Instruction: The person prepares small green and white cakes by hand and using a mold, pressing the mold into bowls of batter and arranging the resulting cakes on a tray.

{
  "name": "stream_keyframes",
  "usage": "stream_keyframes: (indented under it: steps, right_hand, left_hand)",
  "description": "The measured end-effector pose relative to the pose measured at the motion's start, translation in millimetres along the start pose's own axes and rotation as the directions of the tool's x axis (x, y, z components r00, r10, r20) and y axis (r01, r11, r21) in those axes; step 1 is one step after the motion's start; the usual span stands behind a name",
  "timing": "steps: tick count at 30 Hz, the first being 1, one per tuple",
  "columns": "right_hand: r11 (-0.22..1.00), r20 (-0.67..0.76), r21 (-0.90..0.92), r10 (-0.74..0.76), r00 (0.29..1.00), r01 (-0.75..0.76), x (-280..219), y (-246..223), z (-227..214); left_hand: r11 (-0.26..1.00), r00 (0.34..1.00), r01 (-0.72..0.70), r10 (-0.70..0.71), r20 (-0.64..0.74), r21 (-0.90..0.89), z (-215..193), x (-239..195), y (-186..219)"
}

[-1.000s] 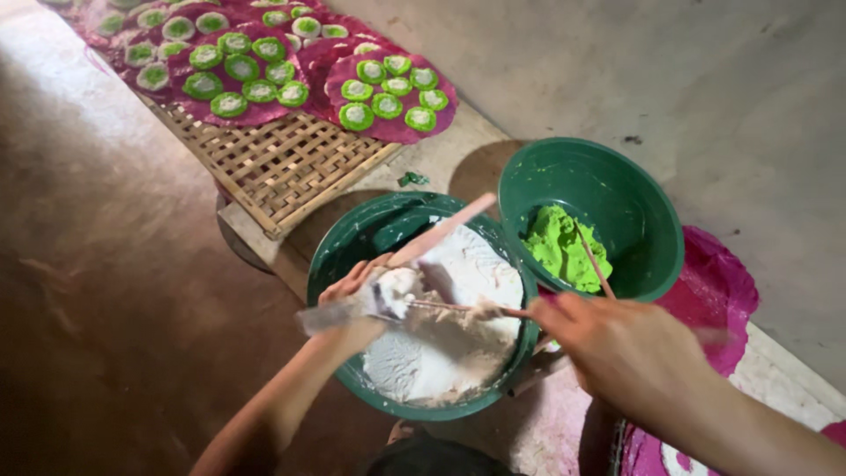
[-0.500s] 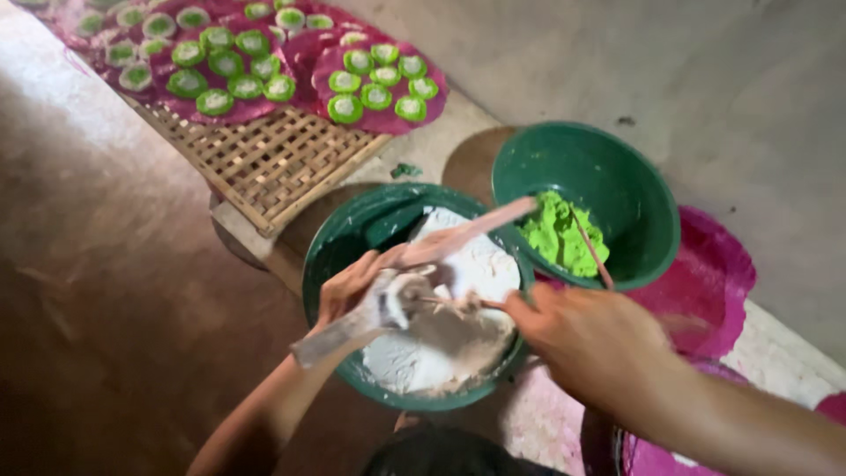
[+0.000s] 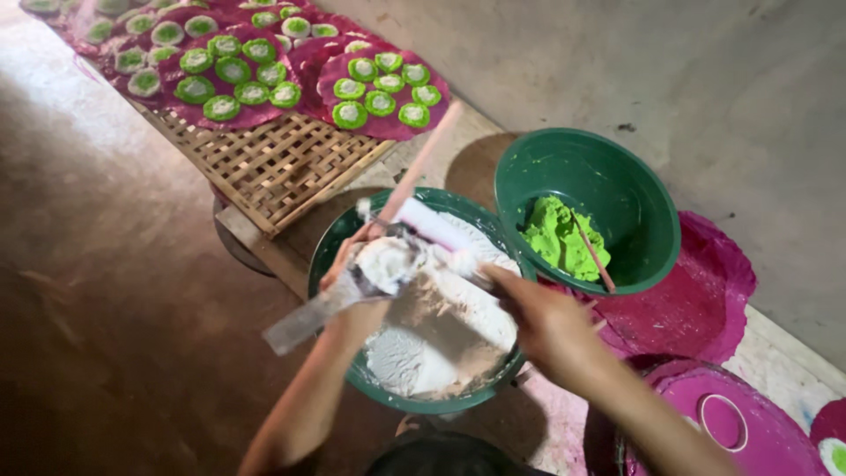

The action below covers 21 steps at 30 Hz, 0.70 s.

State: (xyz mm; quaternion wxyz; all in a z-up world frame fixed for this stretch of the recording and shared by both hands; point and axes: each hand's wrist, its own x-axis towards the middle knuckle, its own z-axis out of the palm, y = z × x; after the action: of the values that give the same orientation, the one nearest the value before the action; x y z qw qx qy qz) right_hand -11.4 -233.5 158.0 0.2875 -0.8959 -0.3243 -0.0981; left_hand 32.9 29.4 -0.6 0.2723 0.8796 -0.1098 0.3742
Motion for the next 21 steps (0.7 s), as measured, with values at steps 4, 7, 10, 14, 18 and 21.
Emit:
stream_keyframes:
  steps: [4,7,10,14,18,21]
  right_hand:
    - [0.941,0.042,0.286,0.174,0.984,-0.179,-27,35,98]
    - [0.874,0.215,0.316,0.314,0.925,-0.37,-66,52,117]
    - [0.892,0.123,0.445,0.029,0.992,-0.081,-77,62,97]
    - [0.736,0.313,0.338,0.5,0.807,-0.587,-58,65,79]
    - [0.819,0.262,0.265,0.447,0.855,-0.509,-54,63,97]
    - [0.875,0.245,0.355,0.253,0.936,-0.33,-77,60,108]
  left_hand:
    - [0.992,0.992,0.127,-0.127,-0.009,0.006,12,6,10]
    - [0.985,0.983,0.163,-0.167,0.077,0.062,4,10,3]
    - [0.984,0.978,0.175,-0.172,0.119,-0.021,-3,13,0]
    - [0.988,0.971,0.144,-0.153,0.184,0.059,4,9,14]
    - [0.991,0.991,0.083,-0.093,0.098,0.108,19,10,14]
    - [0.873,0.908,0.418,-0.398,0.13,-0.25,25,16,-11]
